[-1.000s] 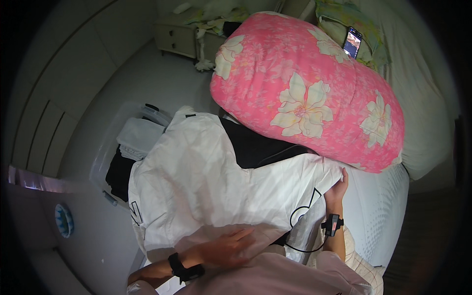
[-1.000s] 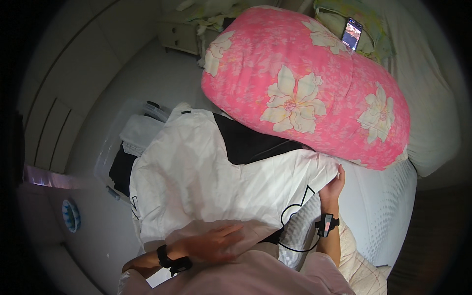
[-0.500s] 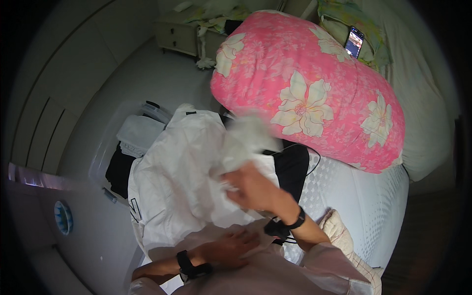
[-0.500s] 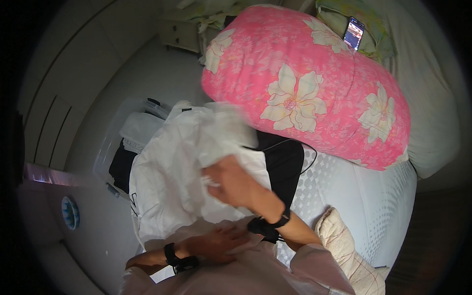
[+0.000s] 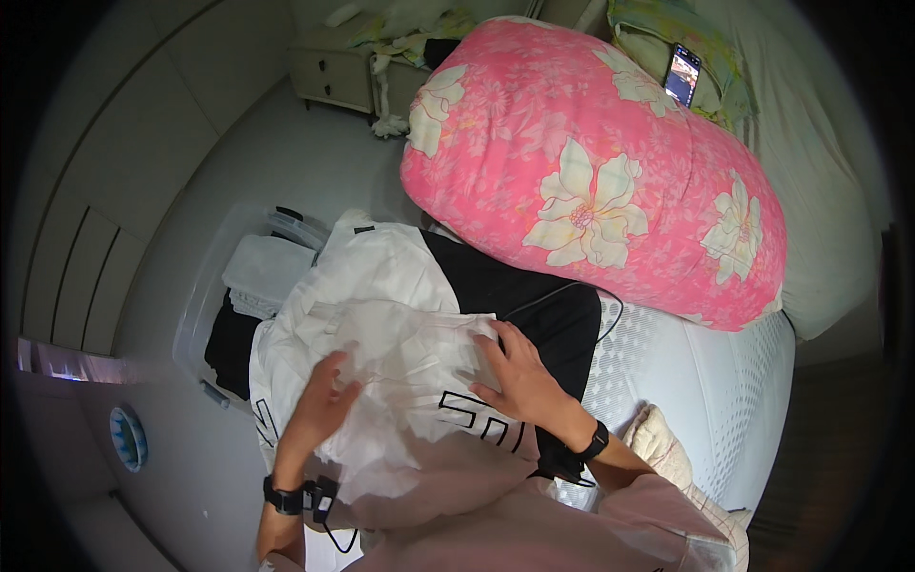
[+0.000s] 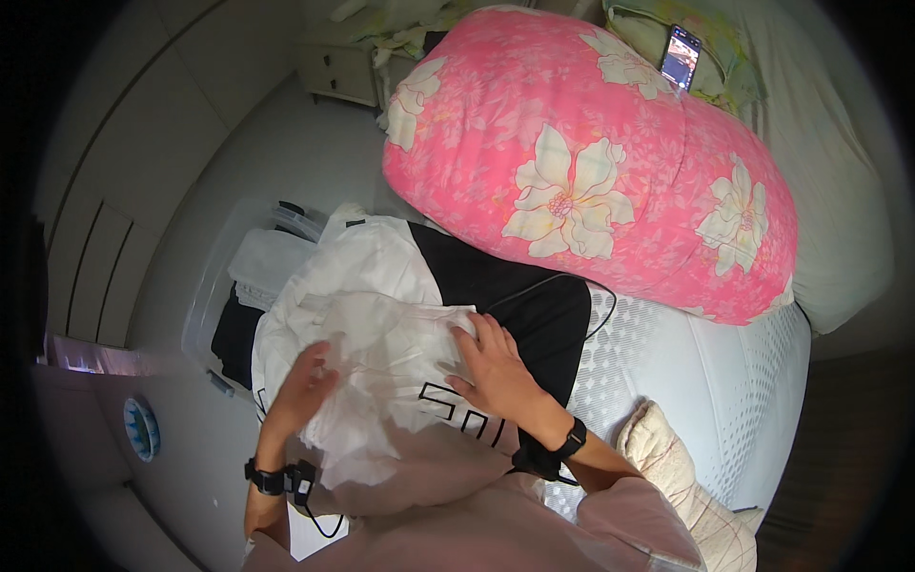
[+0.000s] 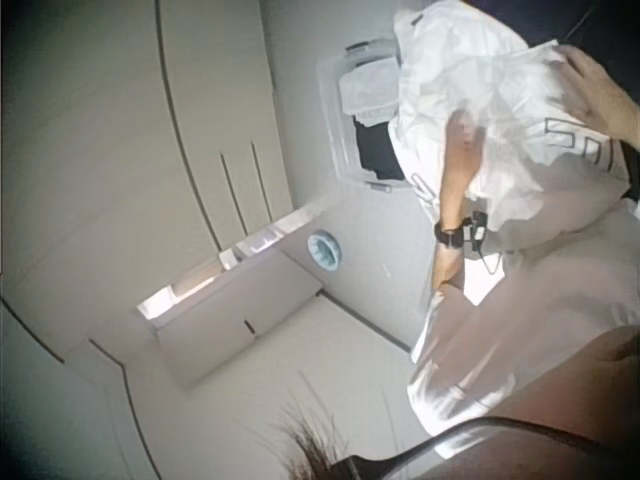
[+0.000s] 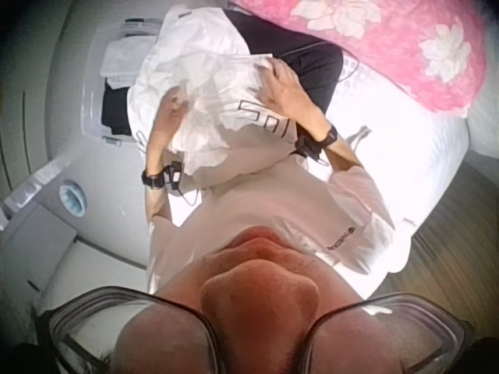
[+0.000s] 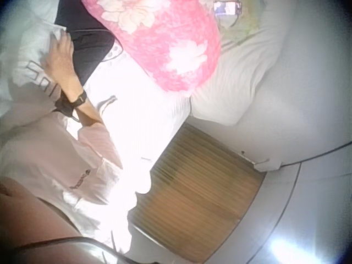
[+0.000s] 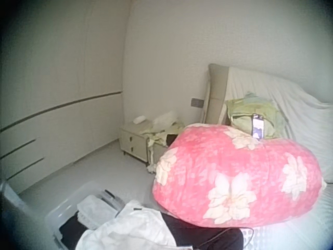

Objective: Fold several items of clothing including pants, a t-shirt, and a jacket, then place them into a plastic bin.

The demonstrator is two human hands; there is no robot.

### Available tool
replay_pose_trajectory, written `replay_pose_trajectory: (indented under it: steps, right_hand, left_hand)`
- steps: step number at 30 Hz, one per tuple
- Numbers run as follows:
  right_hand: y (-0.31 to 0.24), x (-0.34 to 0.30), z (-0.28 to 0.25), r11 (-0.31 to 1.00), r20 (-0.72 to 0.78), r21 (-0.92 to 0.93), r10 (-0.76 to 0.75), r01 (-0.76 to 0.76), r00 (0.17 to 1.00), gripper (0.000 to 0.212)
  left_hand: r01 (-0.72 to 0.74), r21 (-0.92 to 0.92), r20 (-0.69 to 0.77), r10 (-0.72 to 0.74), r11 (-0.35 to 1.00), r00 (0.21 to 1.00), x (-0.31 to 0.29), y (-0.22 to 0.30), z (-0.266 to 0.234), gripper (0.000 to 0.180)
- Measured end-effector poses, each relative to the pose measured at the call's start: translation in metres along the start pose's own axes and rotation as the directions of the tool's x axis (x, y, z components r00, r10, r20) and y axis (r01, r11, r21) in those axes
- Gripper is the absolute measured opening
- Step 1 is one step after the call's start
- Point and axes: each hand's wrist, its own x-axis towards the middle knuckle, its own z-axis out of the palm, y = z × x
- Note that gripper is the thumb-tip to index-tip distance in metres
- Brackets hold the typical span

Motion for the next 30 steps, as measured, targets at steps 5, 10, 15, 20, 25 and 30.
replay_pose_trajectory:
  steps: [5, 10, 15, 20, 25, 30]
  right_hand:
    - [0.006, -0.022, 0.016, 0.929, 0.102, 0.301, 0.193, -0.215, 0.976, 0.068]
    - [0.015, -0.018, 0.036, 0.858, 0.039, 0.471, 0.211, -0.204, 0.977, 0.069]
    - [0.022, -0.012, 0.041, 0.815, -0.022, 0.540, 0.265, -0.211, 0.964, 0.067]
    - [0.024, -0.008, 0.043, 0.824, -0.030, 0.540, 0.222, -0.171, 0.975, 0.070]
    - [0.019, -0.006, 0.039, 0.817, 0.102, 0.526, 0.216, -0.237, 0.971, 0.065]
    - [0.014, -0.006, 0.039, 0.791, 0.302, 0.467, 0.277, -0.394, 0.912, 0.060]
  left_hand:
    - [0.214, -0.295, 0.124, -0.185, 0.931, 0.975, 0.036, -0.015, -0.010, 0.056]
    - [0.287, -0.550, 0.005, -0.341, 0.784, 0.940, 0.057, -0.037, -0.005, 0.045]
    - [0.120, 0.146, -0.543, -0.022, 0.982, 0.840, 0.062, -0.077, -0.014, 0.050]
    - [0.055, -0.045, -0.500, -0.070, 0.997, 0.863, 0.066, -0.113, -0.029, 0.053]
    - [-0.009, -0.258, -0.438, -0.108, 0.966, 0.892, 0.073, -0.091, -0.027, 0.049]
    - [0.006, -0.118, -0.354, -0.047, 0.993, 0.934, 0.085, -0.089, -0.034, 0.049]
